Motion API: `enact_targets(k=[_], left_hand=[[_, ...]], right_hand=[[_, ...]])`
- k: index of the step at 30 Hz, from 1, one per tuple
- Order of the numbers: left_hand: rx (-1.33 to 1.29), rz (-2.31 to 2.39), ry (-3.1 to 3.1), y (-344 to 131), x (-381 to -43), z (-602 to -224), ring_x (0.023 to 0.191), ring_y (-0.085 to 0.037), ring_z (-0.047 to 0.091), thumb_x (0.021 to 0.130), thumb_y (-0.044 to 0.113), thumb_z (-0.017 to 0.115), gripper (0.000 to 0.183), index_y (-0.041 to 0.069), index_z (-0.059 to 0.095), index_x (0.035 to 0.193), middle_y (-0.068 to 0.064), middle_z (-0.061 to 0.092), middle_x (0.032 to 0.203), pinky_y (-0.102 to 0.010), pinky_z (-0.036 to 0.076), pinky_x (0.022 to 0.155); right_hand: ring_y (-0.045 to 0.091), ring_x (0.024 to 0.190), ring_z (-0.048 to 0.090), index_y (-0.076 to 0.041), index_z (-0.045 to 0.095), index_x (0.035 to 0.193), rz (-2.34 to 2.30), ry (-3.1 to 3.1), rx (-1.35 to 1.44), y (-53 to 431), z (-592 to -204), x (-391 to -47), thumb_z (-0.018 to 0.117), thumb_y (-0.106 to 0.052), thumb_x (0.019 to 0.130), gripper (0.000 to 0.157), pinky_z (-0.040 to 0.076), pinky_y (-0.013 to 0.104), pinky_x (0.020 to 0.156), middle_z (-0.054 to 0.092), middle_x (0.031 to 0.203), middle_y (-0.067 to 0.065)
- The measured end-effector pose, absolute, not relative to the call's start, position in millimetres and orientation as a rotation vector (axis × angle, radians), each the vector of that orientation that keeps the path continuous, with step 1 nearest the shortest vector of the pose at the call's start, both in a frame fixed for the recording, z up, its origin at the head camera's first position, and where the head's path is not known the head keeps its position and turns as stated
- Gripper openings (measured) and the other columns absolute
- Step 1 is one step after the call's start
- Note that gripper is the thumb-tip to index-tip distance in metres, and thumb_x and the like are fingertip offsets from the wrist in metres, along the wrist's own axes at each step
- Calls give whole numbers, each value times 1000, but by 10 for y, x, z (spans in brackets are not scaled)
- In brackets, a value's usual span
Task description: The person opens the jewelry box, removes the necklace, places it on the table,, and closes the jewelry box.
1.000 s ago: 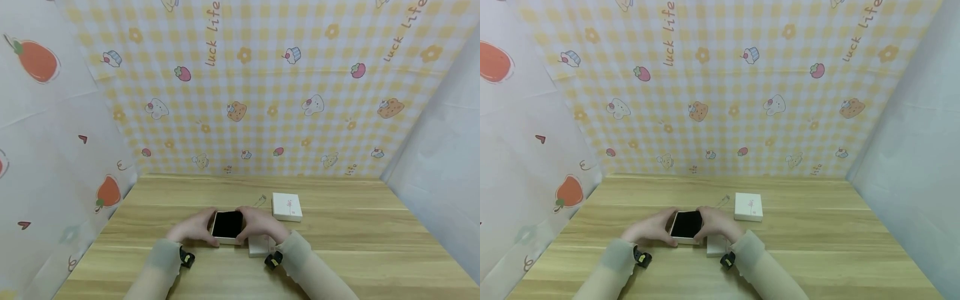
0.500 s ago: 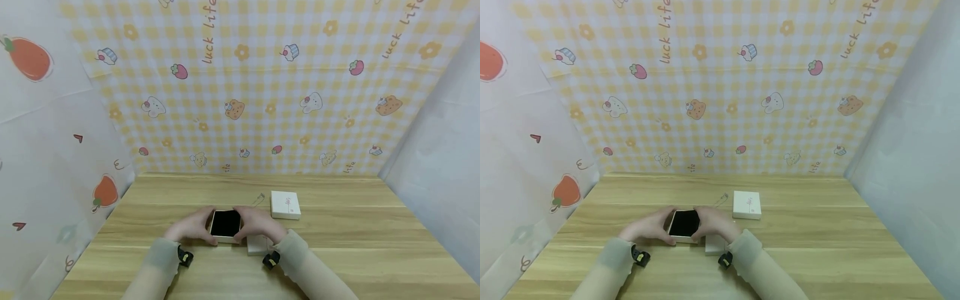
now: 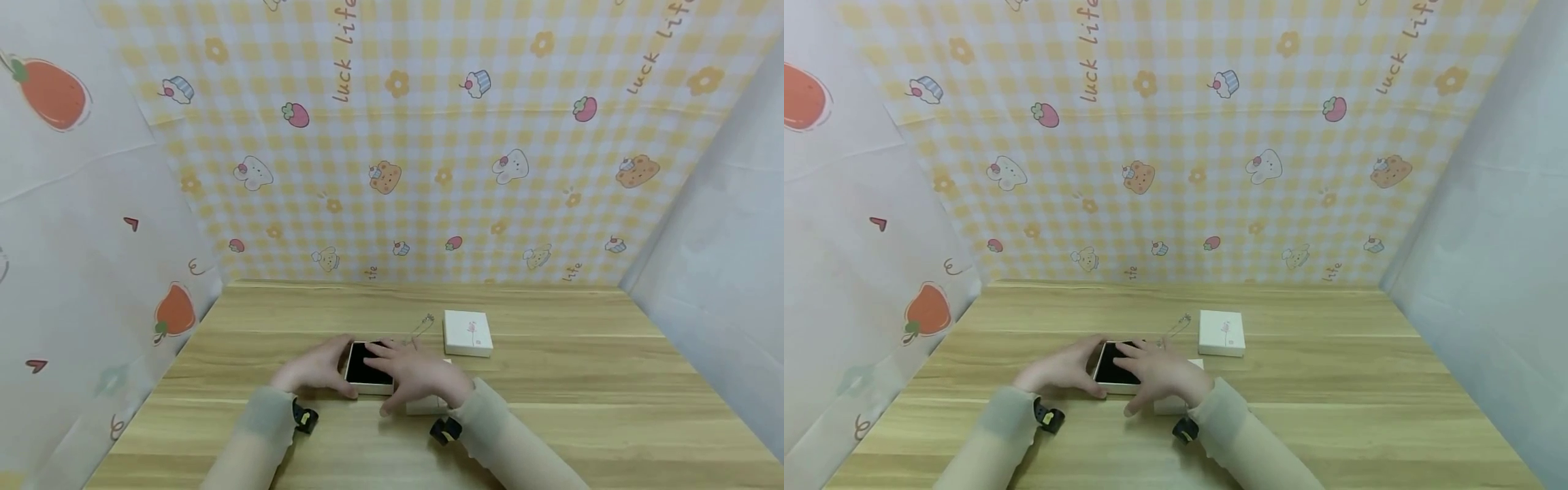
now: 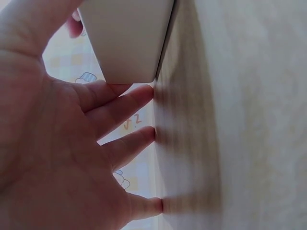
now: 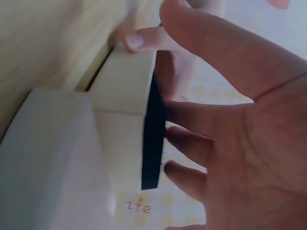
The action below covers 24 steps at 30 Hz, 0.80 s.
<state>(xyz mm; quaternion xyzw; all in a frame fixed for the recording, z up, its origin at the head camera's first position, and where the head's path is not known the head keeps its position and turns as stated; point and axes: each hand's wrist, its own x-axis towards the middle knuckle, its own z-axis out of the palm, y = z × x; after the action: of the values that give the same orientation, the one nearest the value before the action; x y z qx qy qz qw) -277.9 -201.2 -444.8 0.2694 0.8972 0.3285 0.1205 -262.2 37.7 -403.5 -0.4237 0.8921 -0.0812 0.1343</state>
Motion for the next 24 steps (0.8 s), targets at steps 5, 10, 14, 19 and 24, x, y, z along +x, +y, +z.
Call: enact_targets(k=[5, 10, 14, 19, 24], left_hand=[[784, 965, 2622, -2003, -2777, -4448, 98, -20, 51, 65, 30, 89, 81, 5, 48, 130, -4, 55, 113, -45, 43, 86], [779, 970, 2627, -2012, -2762, -4447, 97, -19, 51, 65, 31, 89, 81, 5, 48, 129, -3, 55, 112, -45, 43, 87], [801, 969, 2624, -2018, -2760, -4443, 95, -18, 51, 64, 32, 89, 79, 5, 49, 126, -3, 56, 110, -42, 43, 85], [813, 975, 2623, -2017, -2775, -4452, 97, -19, 50, 64, 32, 89, 81, 5, 49, 128, -3, 55, 111, -44, 42, 87], [805, 956, 2635, -2017, -2791, -4464, 97, -18, 50, 64, 34, 89, 81, 6, 49, 128, -1, 55, 110, -44, 42, 87]], right_hand=[[28, 139, 33, -15, 54, 139, -354, 2682, -1194, 394, -3999, -2666, 71, -39, 87, 60, 20, 64, 108, 41, 150, 3], [29, 123, 51, -19, 63, 130, -501, 2868, -1066, 368, -4102, -2774, 68, -39, 89, 46, 34, 60, 101, 56, 135, 8], [31, 120, 52, -24, 61, 133, -477, 2878, -983, 349, -4207, -2822, 68, -48, 87, 52, 39, 59, 95, 55, 135, 10], [32, 119, 53, -27, 59, 134, -492, 2864, -935, 353, -4251, -2850, 68, -51, 85, 55, 42, 59, 92, 54, 136, 11], [29, 112, 57, -27, 59, 134, -499, 2858, -939, 357, -4263, -2860, 68, -51, 84, 56, 46, 54, 89, 55, 134, 9]])
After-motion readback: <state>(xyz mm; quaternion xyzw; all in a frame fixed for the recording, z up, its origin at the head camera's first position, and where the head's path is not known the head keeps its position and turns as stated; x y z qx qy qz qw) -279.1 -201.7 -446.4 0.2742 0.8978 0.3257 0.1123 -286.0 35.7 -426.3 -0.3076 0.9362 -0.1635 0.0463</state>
